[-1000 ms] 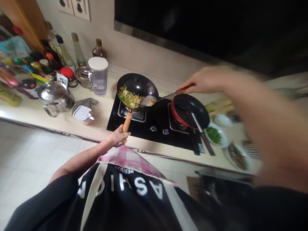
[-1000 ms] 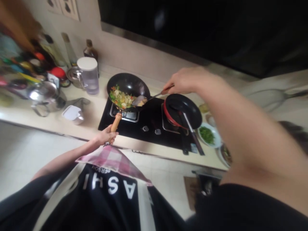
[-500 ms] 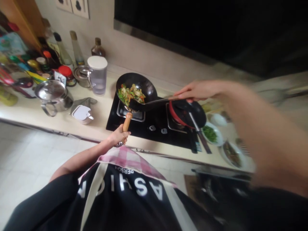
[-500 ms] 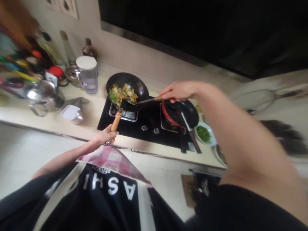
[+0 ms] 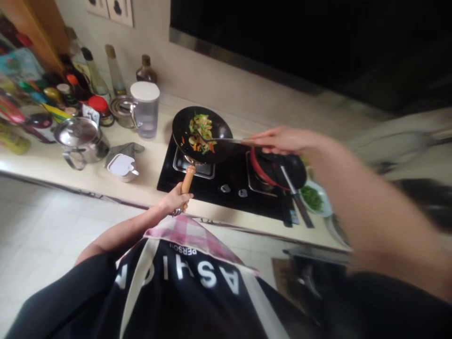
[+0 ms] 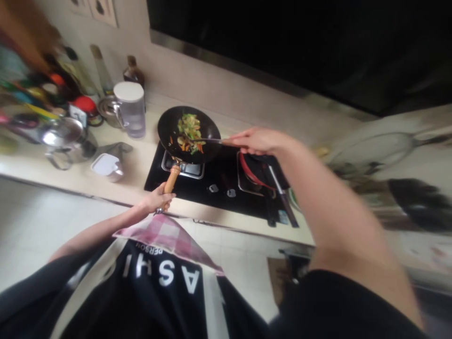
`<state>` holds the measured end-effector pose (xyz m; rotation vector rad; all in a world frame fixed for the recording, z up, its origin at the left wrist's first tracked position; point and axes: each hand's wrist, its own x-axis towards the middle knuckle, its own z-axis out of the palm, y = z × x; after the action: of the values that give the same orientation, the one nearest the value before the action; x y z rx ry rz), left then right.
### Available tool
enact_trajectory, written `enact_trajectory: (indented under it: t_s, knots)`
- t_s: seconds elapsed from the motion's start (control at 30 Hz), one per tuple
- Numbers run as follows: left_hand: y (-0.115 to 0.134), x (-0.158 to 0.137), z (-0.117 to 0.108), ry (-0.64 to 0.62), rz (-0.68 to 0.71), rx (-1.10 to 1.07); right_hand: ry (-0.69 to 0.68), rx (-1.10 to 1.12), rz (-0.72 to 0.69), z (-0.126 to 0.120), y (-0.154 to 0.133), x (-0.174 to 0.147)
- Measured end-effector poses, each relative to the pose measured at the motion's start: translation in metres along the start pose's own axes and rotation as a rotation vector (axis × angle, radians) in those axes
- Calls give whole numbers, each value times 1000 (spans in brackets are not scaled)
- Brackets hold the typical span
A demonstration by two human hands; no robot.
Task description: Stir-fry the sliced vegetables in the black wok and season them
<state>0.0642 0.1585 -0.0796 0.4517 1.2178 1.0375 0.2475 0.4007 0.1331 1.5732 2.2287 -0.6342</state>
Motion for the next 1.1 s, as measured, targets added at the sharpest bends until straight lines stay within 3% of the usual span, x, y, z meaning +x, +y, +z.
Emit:
enact_trajectory:
  t_s: [0.1, 0.17, 0.23, 0.4, 0.5, 0.7, 0.87, 0.97, 1.1]
  knots:
    - [0, 0, 0, 5, 0, 5, -46, -221, 7, -32, 6, -10]
    - [0, 0, 0, 9, -4, 11, -46, -377, 13, -36, -1, -7]
    - [1, 0, 0, 11, -7, 15, -2, -508, 20, -24, -10, 2]
    - [1, 0, -1, 6, -10, 16, 281, -662, -55, 33, -10, 16]
    - [1, -1, -2, -1, 4, 22, 346, -749, -152, 35, 5, 8]
    - [-1, 1, -4, -10, 19, 9, 384, -754, -88, -12, 19, 23]
    - [-4, 4, -4, -8, -1, 1, 342, -736, -144, 9, -6, 43]
    - [-4, 5, -4, -9, 7, 5, 353, -767, -240, 23, -16, 24]
    - [-3, 3, -4, -2, 17, 17, 294, -722, -137, -4, -13, -9]
